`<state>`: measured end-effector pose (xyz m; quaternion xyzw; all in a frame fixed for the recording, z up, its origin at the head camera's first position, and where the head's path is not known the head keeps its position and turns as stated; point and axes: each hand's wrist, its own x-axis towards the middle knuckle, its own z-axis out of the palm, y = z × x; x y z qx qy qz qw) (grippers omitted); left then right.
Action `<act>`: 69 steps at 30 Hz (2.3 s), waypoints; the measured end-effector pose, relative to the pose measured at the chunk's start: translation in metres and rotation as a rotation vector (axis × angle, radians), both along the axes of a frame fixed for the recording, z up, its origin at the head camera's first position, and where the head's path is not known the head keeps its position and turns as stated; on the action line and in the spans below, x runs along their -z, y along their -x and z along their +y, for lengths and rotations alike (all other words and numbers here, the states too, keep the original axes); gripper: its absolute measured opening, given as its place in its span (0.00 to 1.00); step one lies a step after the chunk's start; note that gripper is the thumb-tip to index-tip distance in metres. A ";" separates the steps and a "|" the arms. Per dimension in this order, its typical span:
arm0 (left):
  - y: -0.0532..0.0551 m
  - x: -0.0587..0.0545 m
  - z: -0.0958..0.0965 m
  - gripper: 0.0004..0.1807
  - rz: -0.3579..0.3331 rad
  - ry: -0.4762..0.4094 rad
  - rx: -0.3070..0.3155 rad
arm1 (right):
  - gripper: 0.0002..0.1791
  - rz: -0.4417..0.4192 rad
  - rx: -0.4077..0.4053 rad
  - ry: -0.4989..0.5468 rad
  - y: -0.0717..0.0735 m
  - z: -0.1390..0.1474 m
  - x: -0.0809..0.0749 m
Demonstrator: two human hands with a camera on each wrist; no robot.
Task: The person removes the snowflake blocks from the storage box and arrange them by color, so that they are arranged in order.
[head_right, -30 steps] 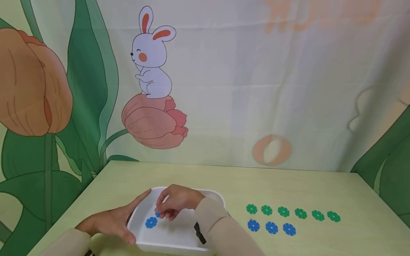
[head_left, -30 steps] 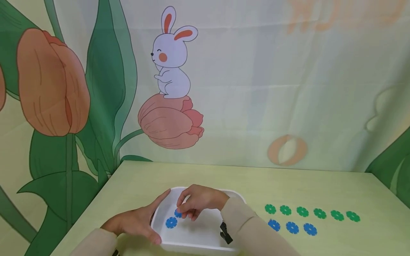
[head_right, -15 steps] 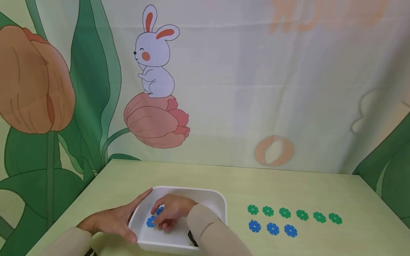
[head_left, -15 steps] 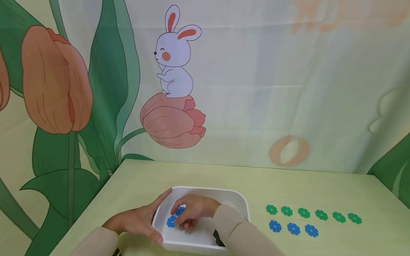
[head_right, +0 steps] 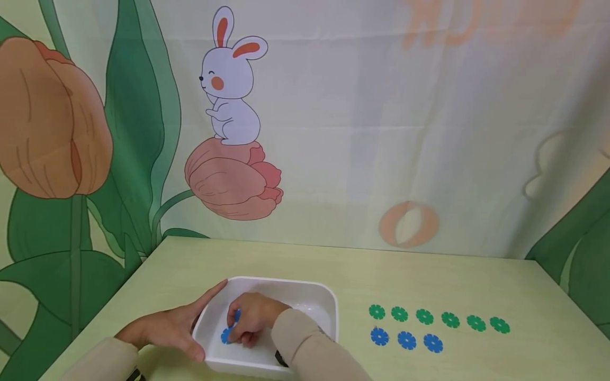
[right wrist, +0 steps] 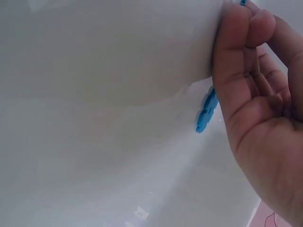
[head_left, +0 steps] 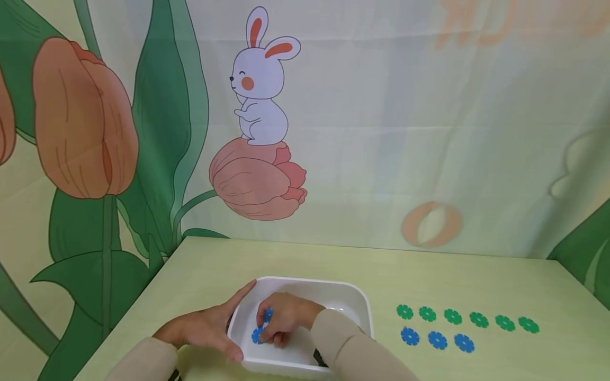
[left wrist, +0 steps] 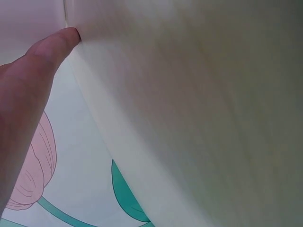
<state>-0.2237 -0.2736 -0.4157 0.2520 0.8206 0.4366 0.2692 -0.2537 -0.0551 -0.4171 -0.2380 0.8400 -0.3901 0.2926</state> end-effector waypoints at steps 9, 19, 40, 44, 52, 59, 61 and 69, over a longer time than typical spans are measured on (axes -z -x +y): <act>0.001 0.001 0.000 0.72 -0.006 -0.005 0.004 | 0.11 0.022 -0.010 -0.053 -0.003 -0.001 -0.005; 0.001 0.001 0.000 0.74 -0.006 -0.049 0.009 | 0.11 0.028 -0.064 -0.142 -0.003 0.007 -0.007; -0.003 0.001 0.001 0.71 -0.076 -0.024 -0.067 | 0.12 -0.064 -0.063 -0.106 0.003 0.045 -0.042; -0.004 0.001 0.002 0.71 -0.068 -0.010 -0.083 | 0.11 -0.047 -0.053 -0.084 0.004 0.052 -0.050; -0.004 0.002 0.003 0.71 -0.052 0.002 -0.084 | 0.08 -0.019 -0.040 -0.017 0.003 0.062 -0.061; -0.004 0.001 0.005 0.72 -0.039 -0.007 -0.071 | 0.05 -0.001 -0.035 -0.002 0.001 0.073 -0.071; -0.003 0.001 0.005 0.72 -0.038 -0.010 -0.070 | 0.05 0.008 -0.036 -0.005 0.002 0.078 -0.075; -0.001 0.001 0.006 0.72 -0.039 -0.022 -0.068 | 0.05 0.010 -0.036 0.041 0.001 0.100 -0.083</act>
